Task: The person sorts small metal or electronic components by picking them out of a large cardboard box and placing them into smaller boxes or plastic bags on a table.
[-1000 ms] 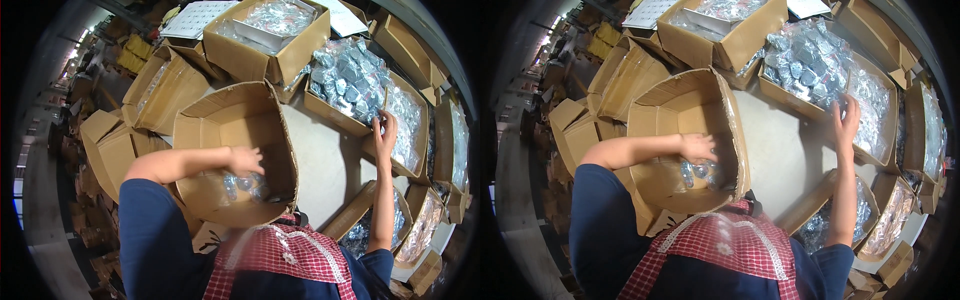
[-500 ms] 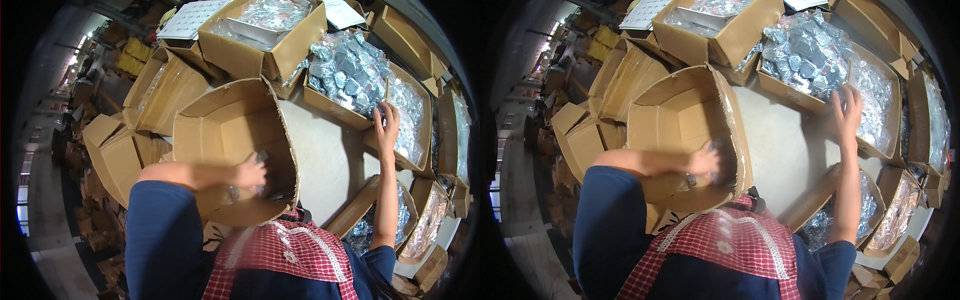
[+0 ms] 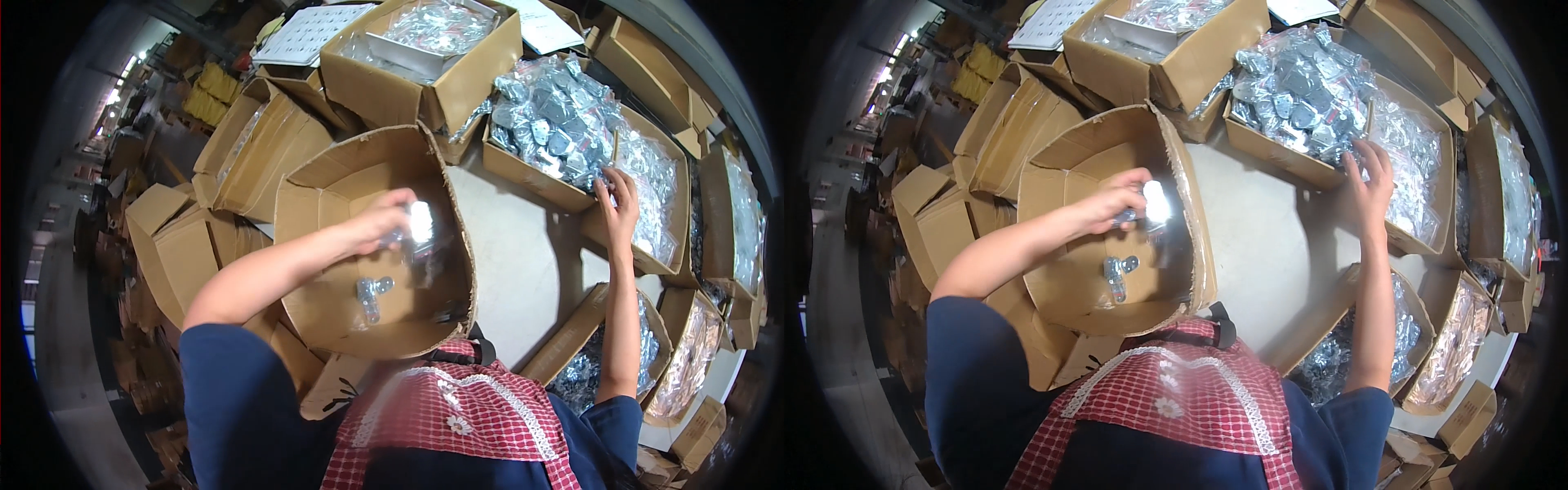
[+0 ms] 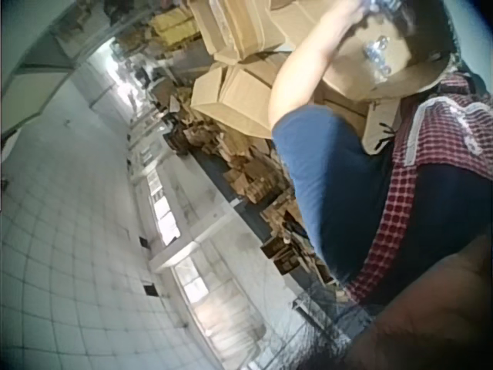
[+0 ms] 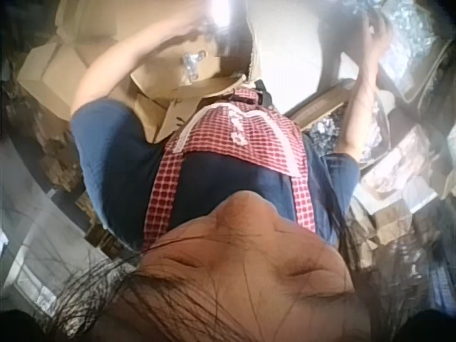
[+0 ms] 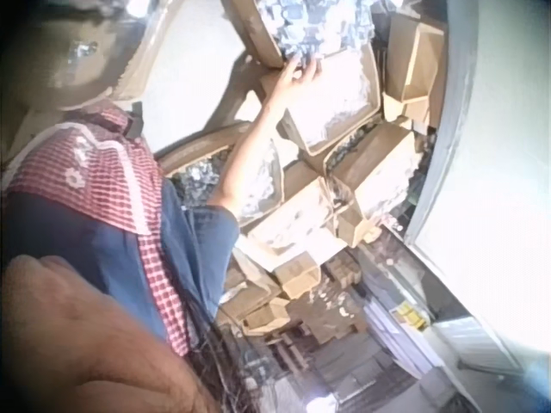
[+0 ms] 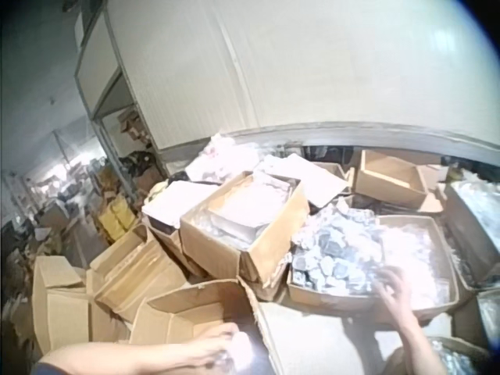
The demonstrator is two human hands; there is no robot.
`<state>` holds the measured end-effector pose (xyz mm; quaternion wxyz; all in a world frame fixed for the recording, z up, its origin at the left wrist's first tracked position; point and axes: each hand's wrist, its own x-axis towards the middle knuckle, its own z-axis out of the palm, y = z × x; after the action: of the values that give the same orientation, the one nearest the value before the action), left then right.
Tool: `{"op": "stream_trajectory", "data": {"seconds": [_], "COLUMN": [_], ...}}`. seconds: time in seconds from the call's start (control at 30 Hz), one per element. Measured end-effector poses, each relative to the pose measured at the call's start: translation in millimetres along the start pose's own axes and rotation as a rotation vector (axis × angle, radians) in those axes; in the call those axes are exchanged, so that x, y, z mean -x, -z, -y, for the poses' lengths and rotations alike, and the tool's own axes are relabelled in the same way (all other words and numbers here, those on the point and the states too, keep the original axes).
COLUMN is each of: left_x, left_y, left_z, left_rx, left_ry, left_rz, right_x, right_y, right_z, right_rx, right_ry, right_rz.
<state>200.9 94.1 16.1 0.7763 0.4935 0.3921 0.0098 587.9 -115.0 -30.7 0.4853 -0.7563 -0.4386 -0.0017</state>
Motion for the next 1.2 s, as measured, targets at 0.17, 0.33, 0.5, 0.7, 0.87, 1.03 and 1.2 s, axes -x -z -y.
{"op": "stream_trajectory", "data": {"seconds": [0.17, 0.33, 0.5, 0.7, 0.87, 1.03, 1.2], "left_x": [69, 56, -47, -97, -12, 36, 49], "left_y": [-33, -97, -154, -156, -97, -40, -8], "left_z": [-102, -169, -188, -187, -157, -112, -82], "left_rx": [0.224, 0.252, 0.272, -0.626, -0.455, -0.287, -0.287], "left_ry": [-0.157, -0.348, -0.458, -0.621, -0.636, -0.442, -0.315], "left_rz": [0.056, 0.108, 0.106, -0.181, -0.117, -0.306, -0.347], "right_x": [1, 2, 0, 5, -4, -41, -80], "right_y": [0, -5, -5, -2, 7, 1, -9], "right_z": [6, -16, -1, -13, -33, -43, -75], "right_rx": [0.022, 0.044, 0.069, -0.103, -0.425, -0.862, -0.454], "right_ry": [0.024, 0.076, 0.103, -0.015, -0.253, -0.438, -0.34], "right_rz": [-0.032, -0.093, -0.072, -0.096, -0.053, 0.056, -0.015]}}
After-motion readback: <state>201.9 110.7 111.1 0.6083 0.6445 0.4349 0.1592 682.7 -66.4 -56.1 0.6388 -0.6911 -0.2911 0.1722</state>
